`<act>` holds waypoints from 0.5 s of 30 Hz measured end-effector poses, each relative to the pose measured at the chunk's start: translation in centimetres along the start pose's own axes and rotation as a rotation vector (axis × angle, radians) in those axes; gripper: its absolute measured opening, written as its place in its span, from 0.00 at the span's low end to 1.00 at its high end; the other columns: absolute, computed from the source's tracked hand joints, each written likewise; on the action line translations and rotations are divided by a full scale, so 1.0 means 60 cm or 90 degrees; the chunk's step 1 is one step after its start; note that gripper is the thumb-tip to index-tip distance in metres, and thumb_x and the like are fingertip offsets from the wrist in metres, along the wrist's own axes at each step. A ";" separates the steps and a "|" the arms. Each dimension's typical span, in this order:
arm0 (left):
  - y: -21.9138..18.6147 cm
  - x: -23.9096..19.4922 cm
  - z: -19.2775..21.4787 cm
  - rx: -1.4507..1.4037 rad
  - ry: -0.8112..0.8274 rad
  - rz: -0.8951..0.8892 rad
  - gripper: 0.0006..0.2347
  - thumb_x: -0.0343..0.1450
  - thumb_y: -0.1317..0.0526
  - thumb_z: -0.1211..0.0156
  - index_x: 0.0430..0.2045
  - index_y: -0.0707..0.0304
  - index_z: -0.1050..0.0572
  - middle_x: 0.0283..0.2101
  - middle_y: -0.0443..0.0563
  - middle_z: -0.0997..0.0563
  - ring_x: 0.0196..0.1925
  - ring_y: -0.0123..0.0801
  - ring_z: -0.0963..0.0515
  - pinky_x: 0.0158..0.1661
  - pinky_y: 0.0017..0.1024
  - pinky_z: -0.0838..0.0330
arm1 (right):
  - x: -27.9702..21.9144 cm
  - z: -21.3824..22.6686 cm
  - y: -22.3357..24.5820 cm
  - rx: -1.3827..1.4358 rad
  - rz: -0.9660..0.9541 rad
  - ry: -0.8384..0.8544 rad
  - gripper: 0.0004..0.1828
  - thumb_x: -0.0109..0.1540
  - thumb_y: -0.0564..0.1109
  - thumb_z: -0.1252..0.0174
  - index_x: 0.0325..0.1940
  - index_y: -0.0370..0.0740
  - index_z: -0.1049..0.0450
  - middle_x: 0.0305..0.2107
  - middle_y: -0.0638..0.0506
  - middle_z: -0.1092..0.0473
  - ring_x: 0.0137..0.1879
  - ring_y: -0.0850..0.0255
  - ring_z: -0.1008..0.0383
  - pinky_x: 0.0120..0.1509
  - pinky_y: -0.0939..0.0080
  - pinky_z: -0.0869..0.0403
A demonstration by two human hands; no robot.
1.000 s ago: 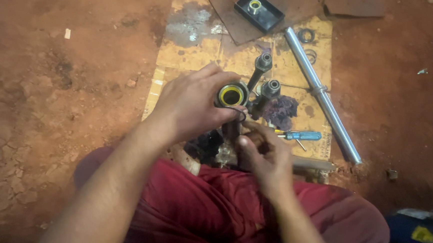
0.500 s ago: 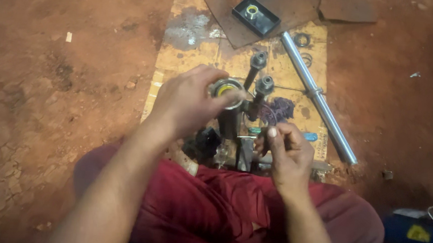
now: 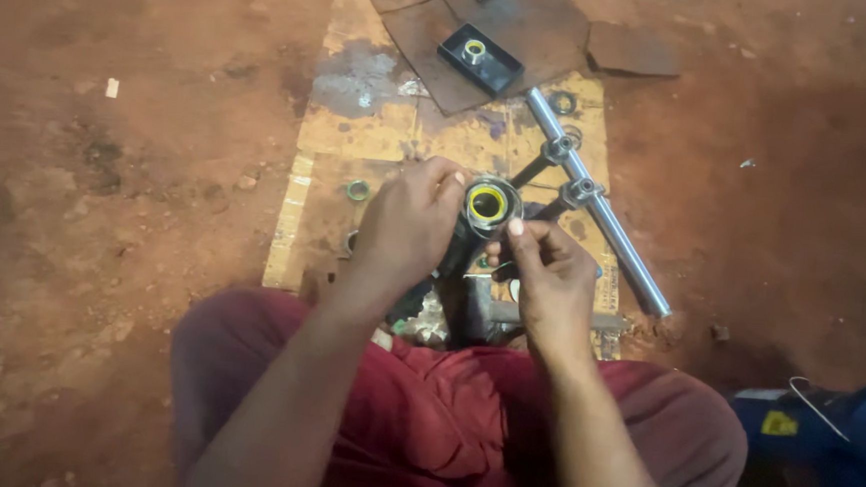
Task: The person disassembles and inspects a hydraulic cylinder assembly. They remove internal components using a small pry tool, clean parts with a rag, and reassemble the housing segments by hand and by using a hammer to tap components into place.
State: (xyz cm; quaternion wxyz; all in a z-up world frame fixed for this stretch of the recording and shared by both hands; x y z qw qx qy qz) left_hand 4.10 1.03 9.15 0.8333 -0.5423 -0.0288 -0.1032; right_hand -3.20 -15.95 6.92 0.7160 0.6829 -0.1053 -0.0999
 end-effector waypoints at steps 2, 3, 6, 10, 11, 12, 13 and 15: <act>-0.002 -0.002 0.000 -0.010 -0.016 -0.011 0.10 0.73 0.57 0.48 0.36 0.64 0.22 0.39 0.63 0.18 0.44 0.56 0.19 0.43 0.46 0.27 | 0.001 0.000 0.007 -0.038 0.010 -0.012 0.14 0.69 0.46 0.42 0.36 0.32 0.22 0.27 0.51 0.24 0.31 0.69 0.26 0.37 0.69 0.27; -0.003 -0.004 0.002 -0.013 -0.026 -0.015 0.10 0.73 0.57 0.47 0.35 0.64 0.22 0.39 0.63 0.18 0.44 0.56 0.19 0.44 0.46 0.27 | 0.003 -0.001 0.011 -0.056 0.014 -0.016 0.15 0.69 0.46 0.42 0.34 0.32 0.22 0.26 0.51 0.24 0.30 0.69 0.27 0.36 0.69 0.28; -0.021 -0.026 0.013 -0.017 -0.042 -0.099 0.09 0.74 0.59 0.48 0.35 0.65 0.24 0.40 0.59 0.19 0.43 0.54 0.20 0.43 0.45 0.28 | 0.001 0.008 0.002 -0.069 -0.053 -0.088 0.14 0.66 0.46 0.42 0.33 0.34 0.21 0.21 0.51 0.25 0.25 0.68 0.28 0.31 0.69 0.28; -0.026 -0.033 0.013 -0.010 -0.015 -0.061 0.08 0.74 0.59 0.48 0.37 0.64 0.25 0.41 0.58 0.21 0.41 0.50 0.19 0.40 0.42 0.28 | 0.009 0.007 -0.005 -0.071 -0.066 -0.073 0.15 0.67 0.47 0.40 0.30 0.35 0.23 0.18 0.52 0.27 0.22 0.69 0.31 0.27 0.70 0.33; -0.026 -0.031 0.015 -0.004 -0.019 -0.053 0.08 0.74 0.59 0.47 0.37 0.64 0.25 0.41 0.58 0.21 0.40 0.50 0.20 0.40 0.42 0.28 | 0.012 0.004 -0.012 -0.065 -0.090 -0.067 0.15 0.66 0.47 0.40 0.29 0.35 0.23 0.17 0.52 0.28 0.20 0.69 0.32 0.25 0.70 0.34; -0.024 -0.030 0.016 0.002 -0.024 -0.046 0.08 0.74 0.58 0.46 0.37 0.64 0.25 0.41 0.58 0.22 0.40 0.50 0.20 0.39 0.42 0.28 | 0.015 0.000 -0.018 -0.060 -0.112 -0.062 0.15 0.66 0.47 0.40 0.28 0.36 0.23 0.16 0.52 0.28 0.19 0.69 0.33 0.24 0.70 0.35; -0.020 -0.031 0.014 -0.009 -0.005 -0.036 0.09 0.74 0.58 0.45 0.36 0.64 0.24 0.40 0.57 0.22 0.38 0.49 0.20 0.39 0.41 0.28 | 0.018 -0.001 -0.022 -0.056 -0.121 -0.076 0.16 0.66 0.47 0.40 0.27 0.36 0.24 0.15 0.52 0.29 0.18 0.69 0.34 0.23 0.70 0.36; -0.008 -0.031 0.010 -0.031 0.032 -0.017 0.09 0.74 0.56 0.44 0.35 0.64 0.24 0.39 0.56 0.22 0.35 0.47 0.20 0.39 0.40 0.27 | 0.023 -0.003 -0.027 -0.047 -0.136 -0.106 0.17 0.66 0.48 0.39 0.26 0.36 0.25 0.14 0.53 0.30 0.16 0.70 0.35 0.21 0.71 0.38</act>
Point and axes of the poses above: each hand's wrist, its own x-axis towards the middle knuckle, its own z-axis out of the back of the hand, y = z × x, the point moved 7 cm from there along x, towards the middle knuckle
